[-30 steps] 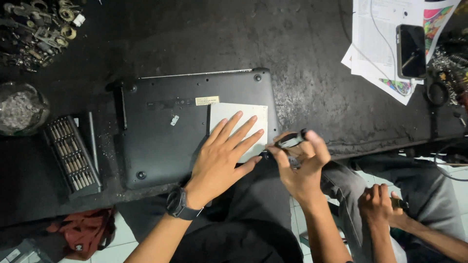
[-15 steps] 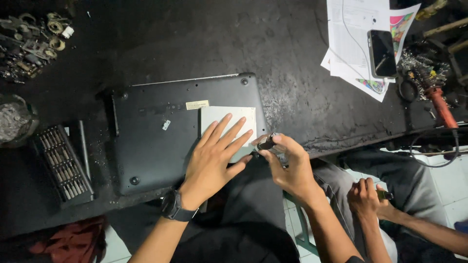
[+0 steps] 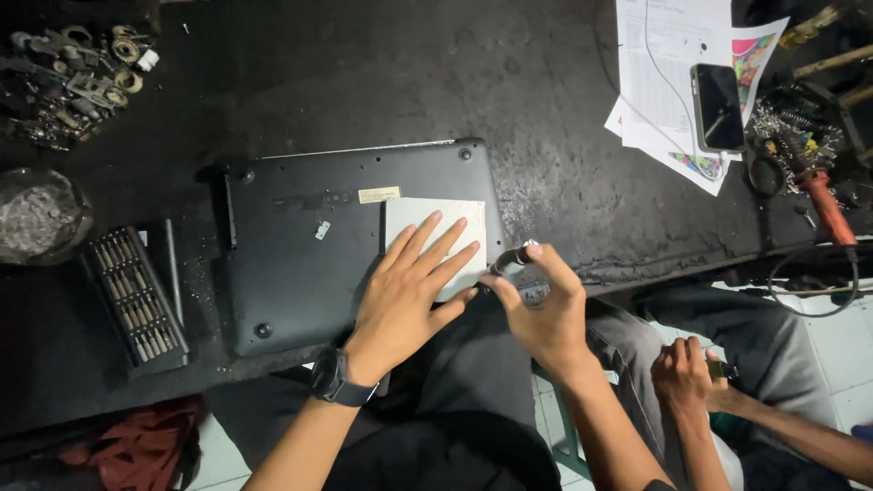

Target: Removing a hard drive caddy from a laptop using a screwdriver and inspecting the part

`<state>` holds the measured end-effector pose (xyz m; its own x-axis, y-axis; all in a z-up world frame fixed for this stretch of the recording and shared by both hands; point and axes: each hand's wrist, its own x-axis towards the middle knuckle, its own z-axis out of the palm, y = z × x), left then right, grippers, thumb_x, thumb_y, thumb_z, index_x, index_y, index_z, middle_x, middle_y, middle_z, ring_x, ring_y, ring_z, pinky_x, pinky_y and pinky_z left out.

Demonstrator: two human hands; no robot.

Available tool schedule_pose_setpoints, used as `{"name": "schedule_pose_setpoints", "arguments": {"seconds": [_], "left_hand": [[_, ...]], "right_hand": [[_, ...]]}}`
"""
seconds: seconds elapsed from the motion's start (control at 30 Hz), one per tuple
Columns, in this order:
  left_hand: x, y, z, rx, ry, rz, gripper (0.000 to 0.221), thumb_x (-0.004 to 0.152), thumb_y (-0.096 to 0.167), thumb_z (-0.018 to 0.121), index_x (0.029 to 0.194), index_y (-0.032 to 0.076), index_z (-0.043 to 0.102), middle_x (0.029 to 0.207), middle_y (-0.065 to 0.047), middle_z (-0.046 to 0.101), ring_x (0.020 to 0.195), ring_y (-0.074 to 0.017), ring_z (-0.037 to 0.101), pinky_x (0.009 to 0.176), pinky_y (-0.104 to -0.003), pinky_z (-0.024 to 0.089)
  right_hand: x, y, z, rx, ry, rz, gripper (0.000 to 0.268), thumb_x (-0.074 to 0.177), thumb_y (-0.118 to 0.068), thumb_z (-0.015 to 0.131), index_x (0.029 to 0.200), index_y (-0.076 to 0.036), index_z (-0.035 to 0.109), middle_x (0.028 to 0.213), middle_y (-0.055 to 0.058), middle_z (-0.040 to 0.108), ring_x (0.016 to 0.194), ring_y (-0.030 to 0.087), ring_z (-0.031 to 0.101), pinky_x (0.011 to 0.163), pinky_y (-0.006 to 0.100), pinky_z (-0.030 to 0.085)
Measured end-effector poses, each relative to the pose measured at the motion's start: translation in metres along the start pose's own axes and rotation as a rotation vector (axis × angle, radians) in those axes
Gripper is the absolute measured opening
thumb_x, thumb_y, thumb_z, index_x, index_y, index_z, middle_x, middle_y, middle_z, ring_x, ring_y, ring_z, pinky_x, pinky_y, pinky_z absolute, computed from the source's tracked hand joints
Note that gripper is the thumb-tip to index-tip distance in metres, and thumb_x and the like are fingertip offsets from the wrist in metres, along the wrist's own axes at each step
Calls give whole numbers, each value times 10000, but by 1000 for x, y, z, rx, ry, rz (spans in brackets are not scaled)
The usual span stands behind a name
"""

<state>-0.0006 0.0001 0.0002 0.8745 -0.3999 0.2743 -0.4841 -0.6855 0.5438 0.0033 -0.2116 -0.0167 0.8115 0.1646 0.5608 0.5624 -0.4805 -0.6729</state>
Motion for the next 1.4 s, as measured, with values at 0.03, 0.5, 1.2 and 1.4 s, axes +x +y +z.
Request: {"name": "schedule_pose_setpoints", "arguments": {"seconds": [0.03, 0.5, 1.2, 1.4], "left_hand": [[0, 0, 1, -2, 3, 0, 553, 962, 359, 681, 1471, 179, 561, 1601, -83, 461, 1539, -331, 296, 1258, -480, 182], [-1, 0, 0, -10, -1, -15, 517, 991, 404, 624, 1455, 180, 580, 1598, -64, 467, 1545, -301, 292, 1271, -458, 159], [1, -1, -1, 25, -45, -15, 677, 907, 480, 713, 1497, 203, 531, 1633, -62, 414, 1557, -310, 255, 1274, -469, 154], [1, -1, -1, -34, -42, -33, 685, 893, 471, 732, 1488, 191, 542, 1626, -72, 424, 1553, -318, 264, 1274, -478, 146]], "right_hand": [[5, -11, 1, 25, 5, -1, 639, 784, 61, 848, 1298, 17, 471, 983, 194, 703, 903, 400, 751, 840, 521, 595], [5, -9, 3, -96, 97, -77, 797, 785, -41, 917, 1384, -7, 392, 1048, 161, 707, 915, 348, 757, 802, 461, 613], [10, -11, 2, -30, 76, -86, 806, 811, 37, 872, 1403, -5, 326, 1084, 186, 668, 922, 347, 744, 781, 464, 616], [10, -6, 0, 12, 55, -63, 827, 794, 45, 869, 1401, -17, 311, 1074, 214, 700, 909, 370, 748, 764, 476, 604]]}}
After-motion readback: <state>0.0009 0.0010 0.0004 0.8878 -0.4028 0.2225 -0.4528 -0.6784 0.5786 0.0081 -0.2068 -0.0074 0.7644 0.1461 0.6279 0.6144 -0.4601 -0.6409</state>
